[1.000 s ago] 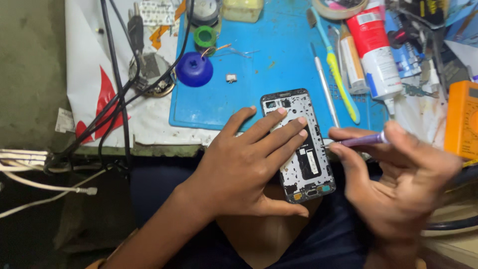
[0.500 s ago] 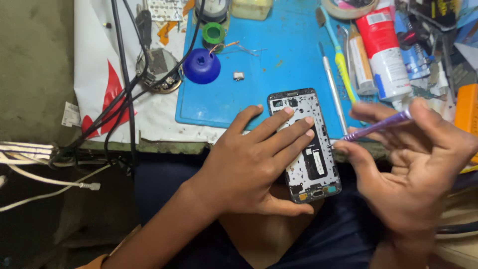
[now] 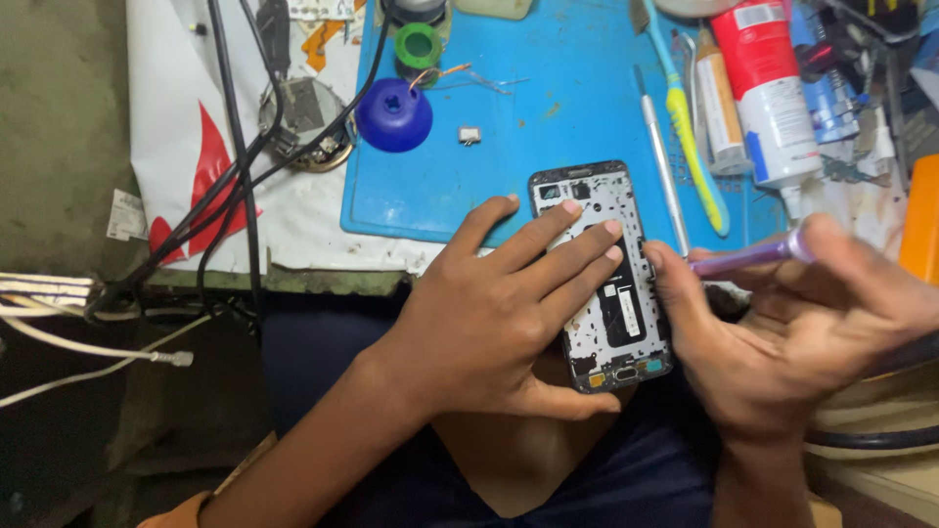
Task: The person repairs a Samsung smartphone at a cluttered workbench, using a purple screwdriver to unscrew and re-tighten screws on the phone's rear housing. They reposition and flip the phone repeatedly, work on small components, and continue screwing while holding the phone on their lap.
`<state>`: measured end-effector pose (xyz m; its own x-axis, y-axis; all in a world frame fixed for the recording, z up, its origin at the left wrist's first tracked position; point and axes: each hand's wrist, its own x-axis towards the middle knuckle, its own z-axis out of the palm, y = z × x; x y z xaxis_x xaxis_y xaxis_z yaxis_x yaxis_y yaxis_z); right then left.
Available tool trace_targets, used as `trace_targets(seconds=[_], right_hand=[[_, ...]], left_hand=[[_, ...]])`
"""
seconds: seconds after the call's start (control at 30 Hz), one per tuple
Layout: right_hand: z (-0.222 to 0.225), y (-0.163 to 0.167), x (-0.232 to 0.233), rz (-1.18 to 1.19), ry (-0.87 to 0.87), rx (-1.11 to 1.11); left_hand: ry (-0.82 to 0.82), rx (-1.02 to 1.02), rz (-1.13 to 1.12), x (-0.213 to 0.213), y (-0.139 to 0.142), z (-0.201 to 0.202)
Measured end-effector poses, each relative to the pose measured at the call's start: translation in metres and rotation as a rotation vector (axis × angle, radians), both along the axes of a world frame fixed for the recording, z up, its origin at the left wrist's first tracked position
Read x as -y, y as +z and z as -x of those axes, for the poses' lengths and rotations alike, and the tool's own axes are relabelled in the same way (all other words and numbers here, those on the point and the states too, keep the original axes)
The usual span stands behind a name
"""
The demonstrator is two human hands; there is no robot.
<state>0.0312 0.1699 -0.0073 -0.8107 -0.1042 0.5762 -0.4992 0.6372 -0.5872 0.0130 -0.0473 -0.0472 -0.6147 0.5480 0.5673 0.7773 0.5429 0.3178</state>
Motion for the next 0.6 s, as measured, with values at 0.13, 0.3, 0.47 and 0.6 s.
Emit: trace_targets(seconds=[0.13,0.3,0.47,0.6], right_hand=[[-0.001,0.0,-0.015,0.039,0.011,0.129],[-0.01,-0.009,-0.032,0.13,0.042,0.229],[-0.013,-0.021,-0.029,0.053,0.064,0.111],[-0.009,-0.022,-0.027,0.019,0.027,0.064]], left_hand=[[0.006,-0.005,-0.019,0.0,-0.001,0.0],[0.006,-0.005,-0.035,0.0,-0.004,0.0],[0.025,-0.052,-0.027,-0.003,-0.009,0.002],[0.023,-0.069,-0.021,-0.003,-0.011,0.005]])
